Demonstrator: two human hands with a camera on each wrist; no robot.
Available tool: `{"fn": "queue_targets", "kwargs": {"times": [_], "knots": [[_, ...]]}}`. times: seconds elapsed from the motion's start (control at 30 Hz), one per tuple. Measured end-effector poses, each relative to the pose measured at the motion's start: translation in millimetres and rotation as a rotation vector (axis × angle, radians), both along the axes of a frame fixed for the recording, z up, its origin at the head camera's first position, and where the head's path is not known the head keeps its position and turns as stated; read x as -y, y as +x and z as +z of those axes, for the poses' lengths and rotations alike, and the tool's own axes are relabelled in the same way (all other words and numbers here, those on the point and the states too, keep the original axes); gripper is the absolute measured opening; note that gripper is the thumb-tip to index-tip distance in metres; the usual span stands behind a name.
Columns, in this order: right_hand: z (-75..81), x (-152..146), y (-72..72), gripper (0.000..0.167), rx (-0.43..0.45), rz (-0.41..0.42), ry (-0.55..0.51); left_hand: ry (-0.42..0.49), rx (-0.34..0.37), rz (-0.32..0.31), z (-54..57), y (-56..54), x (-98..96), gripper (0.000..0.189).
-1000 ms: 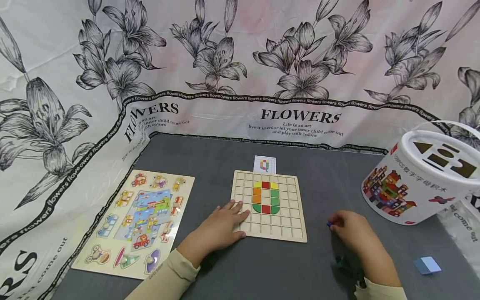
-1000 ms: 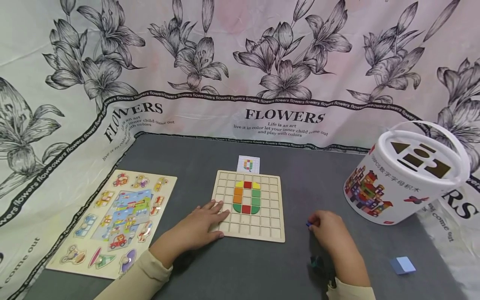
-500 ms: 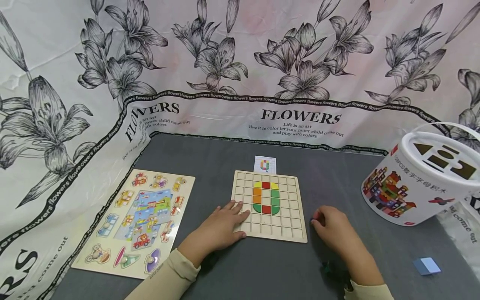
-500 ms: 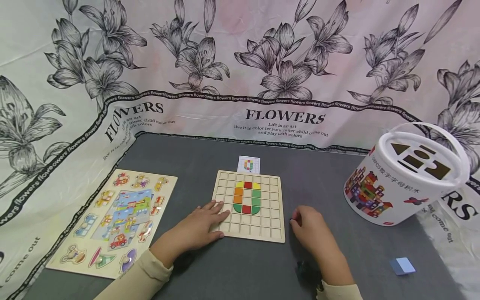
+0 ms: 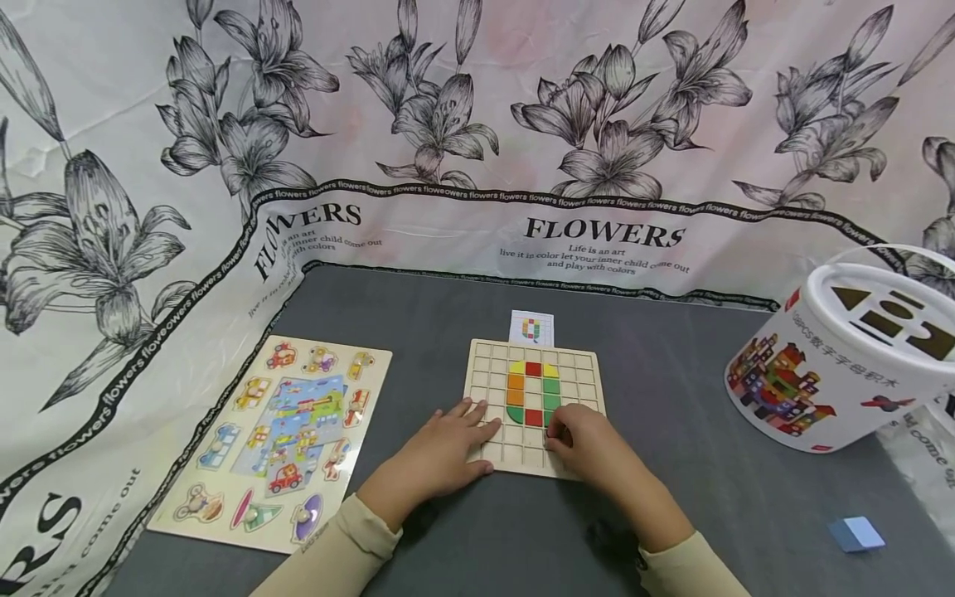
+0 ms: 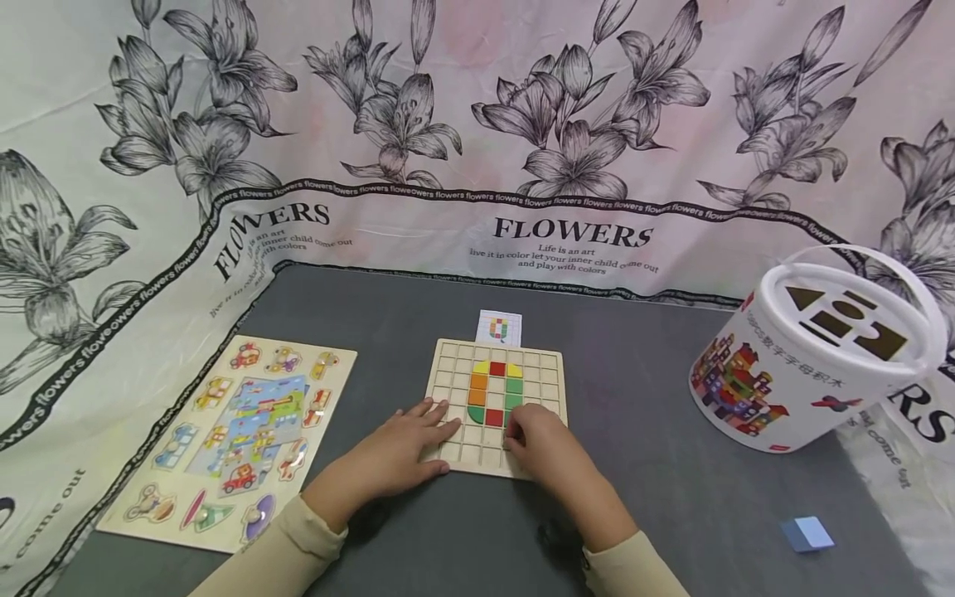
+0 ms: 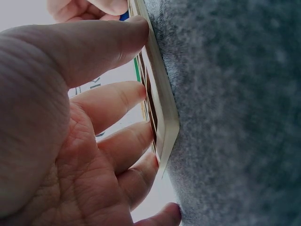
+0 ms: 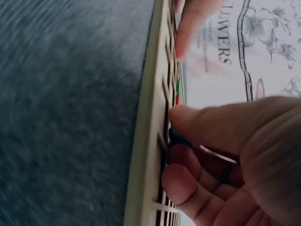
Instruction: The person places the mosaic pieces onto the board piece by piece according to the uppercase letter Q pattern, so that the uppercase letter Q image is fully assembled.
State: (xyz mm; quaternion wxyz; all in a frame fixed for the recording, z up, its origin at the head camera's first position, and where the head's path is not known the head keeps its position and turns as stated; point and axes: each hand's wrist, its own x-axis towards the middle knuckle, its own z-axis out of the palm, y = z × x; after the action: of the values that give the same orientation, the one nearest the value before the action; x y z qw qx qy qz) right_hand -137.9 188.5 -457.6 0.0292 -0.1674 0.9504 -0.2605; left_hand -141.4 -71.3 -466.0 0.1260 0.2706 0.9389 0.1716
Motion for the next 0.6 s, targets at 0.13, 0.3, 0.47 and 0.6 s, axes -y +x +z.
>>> {"fn": "queue_targets", "kwargs": {"times": [0.13, 0.3, 0.47, 0.6], "knots": [[-4.5, -1.9, 1.8, 0.019, 0.000, -0.029, -0.022, -0.002, -0.001, 0.000, -1.0, 0.3, 0.0, 0.064], [-5.1, -7.6, 4.9, 0.017, 0.002, -0.046, -0.049, -0.009, 0.000, 0.000, 0.5, 0.4, -0.6, 0.064], [-5.4, -12.2, 5.3, 0.013, -0.004, -0.074, -0.031, -0.007, 0.011, 0.000, 2.2, 0.9, -1.1, 0.064], [-7.8, -13.5, 4.9, 0.009, 0.001, -0.068, -0.026, -0.008, 0.016, 0.002, 2.9, 1.2, -1.5, 0.064]]}}
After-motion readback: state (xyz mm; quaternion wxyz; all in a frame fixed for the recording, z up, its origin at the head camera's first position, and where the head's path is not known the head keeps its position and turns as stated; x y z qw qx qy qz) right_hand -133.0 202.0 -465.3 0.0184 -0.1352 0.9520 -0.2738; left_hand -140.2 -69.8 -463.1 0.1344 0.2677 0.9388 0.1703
